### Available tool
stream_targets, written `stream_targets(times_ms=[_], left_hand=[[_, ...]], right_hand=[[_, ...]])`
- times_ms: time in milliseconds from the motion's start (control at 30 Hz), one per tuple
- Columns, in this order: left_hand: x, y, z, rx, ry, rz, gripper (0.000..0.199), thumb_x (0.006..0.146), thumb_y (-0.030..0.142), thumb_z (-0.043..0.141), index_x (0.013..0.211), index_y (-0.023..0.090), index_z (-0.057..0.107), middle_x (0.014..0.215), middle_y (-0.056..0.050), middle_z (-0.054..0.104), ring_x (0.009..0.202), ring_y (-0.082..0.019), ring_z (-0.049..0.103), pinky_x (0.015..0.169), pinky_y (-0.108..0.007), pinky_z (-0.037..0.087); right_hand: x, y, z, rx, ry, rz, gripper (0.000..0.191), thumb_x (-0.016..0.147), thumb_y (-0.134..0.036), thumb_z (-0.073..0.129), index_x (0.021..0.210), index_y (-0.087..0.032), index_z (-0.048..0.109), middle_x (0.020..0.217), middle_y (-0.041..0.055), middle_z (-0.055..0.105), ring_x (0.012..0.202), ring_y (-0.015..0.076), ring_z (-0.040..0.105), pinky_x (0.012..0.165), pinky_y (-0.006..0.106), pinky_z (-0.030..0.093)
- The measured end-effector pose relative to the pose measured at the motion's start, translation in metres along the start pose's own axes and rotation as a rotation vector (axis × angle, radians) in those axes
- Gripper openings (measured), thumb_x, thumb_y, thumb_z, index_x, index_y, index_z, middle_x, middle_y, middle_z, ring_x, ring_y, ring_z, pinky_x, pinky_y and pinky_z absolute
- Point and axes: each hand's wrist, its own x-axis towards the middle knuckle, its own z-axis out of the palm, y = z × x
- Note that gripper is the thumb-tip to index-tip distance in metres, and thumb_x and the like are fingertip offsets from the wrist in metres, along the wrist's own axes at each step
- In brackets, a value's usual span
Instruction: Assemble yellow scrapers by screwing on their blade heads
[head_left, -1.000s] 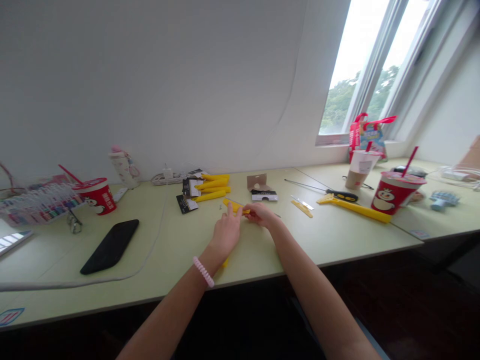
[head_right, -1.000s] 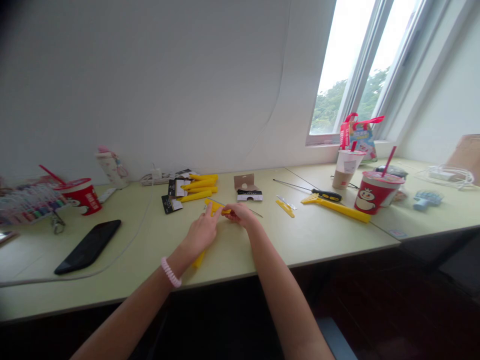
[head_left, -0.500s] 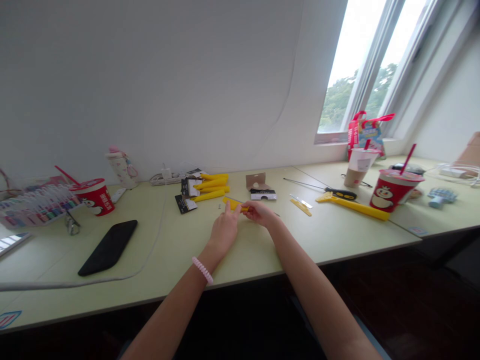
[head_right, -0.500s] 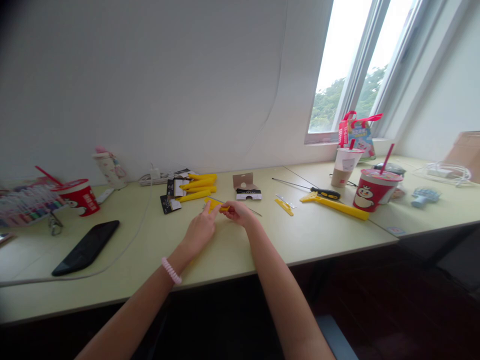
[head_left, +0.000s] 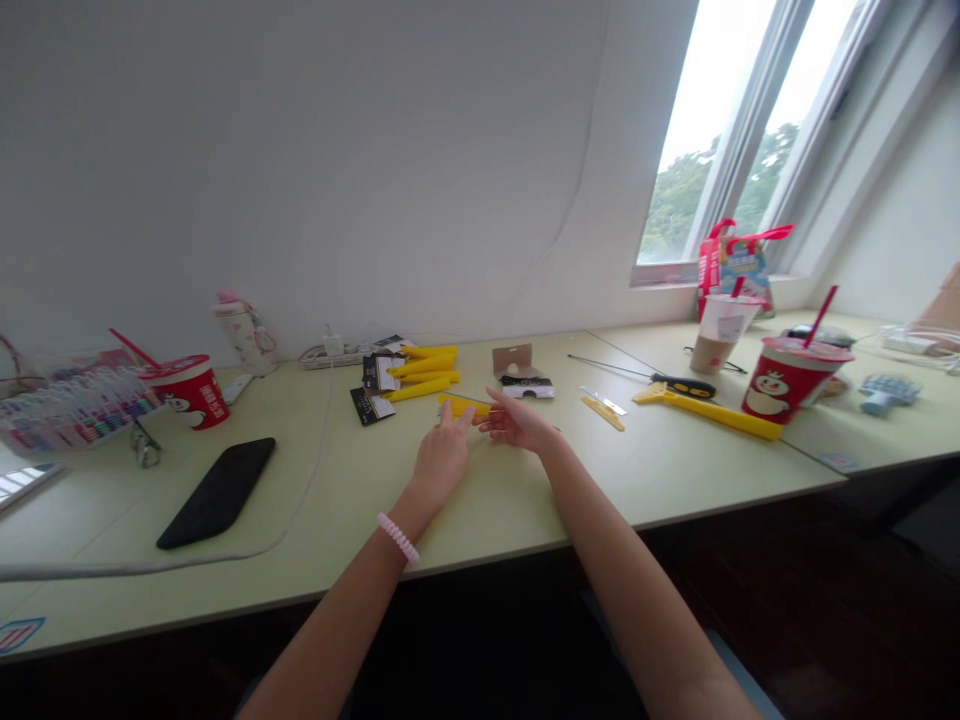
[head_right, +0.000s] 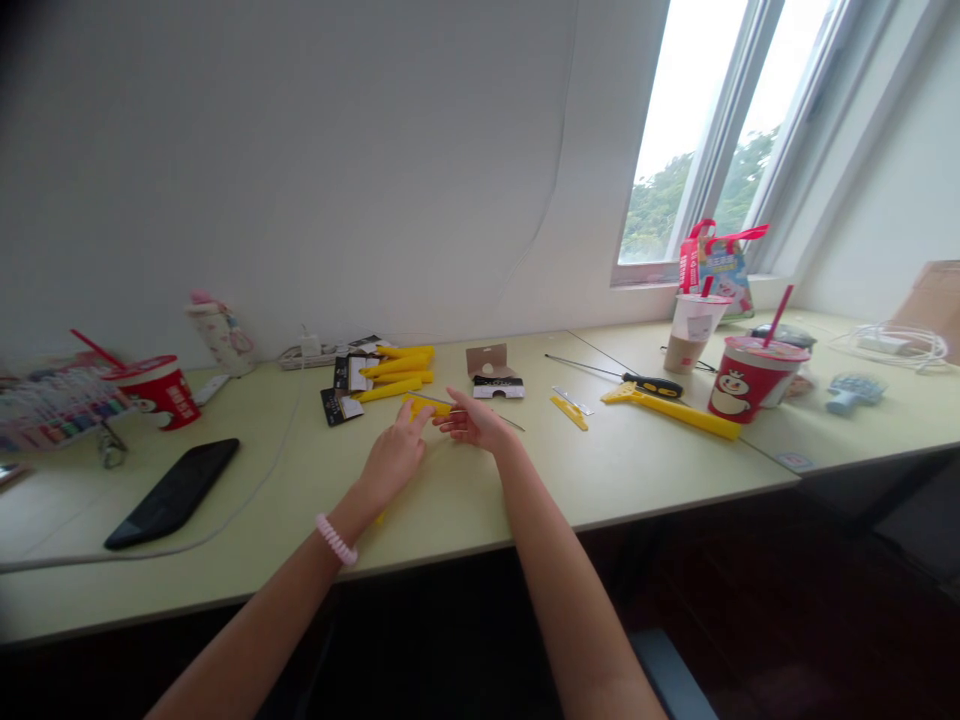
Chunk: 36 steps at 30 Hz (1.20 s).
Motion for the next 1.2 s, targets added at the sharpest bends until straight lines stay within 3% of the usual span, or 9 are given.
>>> stream_targets(times_ms=[67, 133, 200, 267, 367, 500, 900, 1200], left_hand=[[0.004, -0.008, 0.001, -0.117, 0.038, -0.043, 0.049, 0.075, 0.005, 0.042, 0.119, 0.024, 0.048, 0.129, -0.015, 0.041, 0.083, -0.02, 0.06, 0.076, -0.035, 0.045], [0.01, -0.017, 0.0, -0.323, 0.087, -0.088, 0.047, 0.07, 0.003, 0.047, 0.112, 0.024, 0.051, 0.122, -0.011, 0.048, 0.082, -0.018, 0.059, 0.074, -0.031, 0.046], [0.018, -0.024, -0.002, -0.631, 0.107, -0.168, 0.043, 0.067, 0.005, 0.05, 0.106, 0.023, 0.051, 0.112, -0.009, 0.053, 0.067, -0.012, 0.058, 0.062, -0.026, 0.047], [0.027, -0.028, -0.004, -1.015, 0.083, -0.253, 0.041, 0.067, 0.009, 0.051, 0.105, 0.024, 0.048, 0.099, -0.006, 0.056, 0.051, -0.007, 0.051, 0.048, -0.022, 0.043], [0.038, -0.028, -0.002, -1.517, 0.036, -0.285, 0.047, 0.065, 0.011, 0.055, 0.108, 0.023, 0.042, 0.078, 0.001, 0.053, 0.047, -0.005, 0.047, 0.043, -0.016, 0.037], [0.043, -0.027, 0.009, -1.868, 0.001, -0.326, 0.052, 0.063, 0.01, 0.057, 0.11, 0.024, 0.04, 0.074, 0.002, 0.051, 0.048, -0.003, 0.046, 0.042, -0.012, 0.034], [0.042, -0.043, 0.022, -1.994, -0.052, -0.474, 0.053, 0.069, 0.003, 0.05, 0.115, 0.024, 0.036, 0.08, -0.001, 0.05, 0.049, -0.002, 0.045, 0.041, -0.01, 0.036], [0.039, -0.044, 0.023, -2.005, -0.137, -0.448, 0.055, 0.069, 0.003, 0.052, 0.117, 0.024, 0.035, 0.083, -0.002, 0.05, 0.05, -0.002, 0.046, 0.041, -0.01, 0.037]], right_hand=[[0.006, 0.004, -0.003, -0.202, 0.158, -0.116, 0.029, 0.078, -0.042, 0.051, 0.073, -0.014, 0.058, 0.071, 0.0066, 0.064, 0.054, 0.0106, 0.055, 0.051, 0.022, 0.045], [0.012, 0.01, -0.004, -0.477, 0.348, -0.301, 0.022, 0.076, -0.034, 0.053, 0.072, -0.015, 0.061, 0.072, 0.0055, 0.064, 0.056, 0.0113, 0.055, 0.056, 0.023, 0.044], [0.017, 0.015, -0.003, -0.76, 0.474, -0.443, 0.013, 0.073, -0.025, 0.054, 0.073, -0.016, 0.063, 0.075, 0.0048, 0.065, 0.067, 0.0136, 0.056, 0.064, 0.024, 0.043], [0.02, 0.02, 0.001, -0.979, 0.525, -0.498, 0.015, 0.072, -0.021, 0.053, 0.08, -0.018, 0.066, 0.081, 0.0044, 0.066, 0.076, 0.0155, 0.057, 0.069, 0.025, 0.041], [0.021, 0.024, 0.011, -1.183, 0.55, -0.497, 0.02, 0.075, -0.023, 0.05, 0.087, -0.02, 0.066, 0.087, 0.0046, 0.066, 0.082, 0.0167, 0.057, 0.07, 0.025, 0.039], [0.023, 0.027, 0.018, -1.309, 0.581, -0.472, 0.02, 0.078, -0.021, 0.047, 0.082, -0.02, 0.067, 0.092, 0.0067, 0.065, 0.085, 0.0171, 0.056, 0.068, 0.024, 0.038], [0.025, 0.018, 0.015, -1.251, 0.575, -0.307, 0.014, 0.072, -0.019, 0.053, 0.077, -0.018, 0.066, 0.088, 0.0094, 0.067, 0.082, 0.019, 0.059, 0.067, 0.025, 0.038], [0.022, 0.02, 0.01, -1.094, 0.576, -0.41, 0.01, 0.07, -0.025, 0.058, 0.074, -0.02, 0.066, 0.081, 0.0045, 0.067, 0.077, 0.0178, 0.057, 0.067, 0.027, 0.039]])
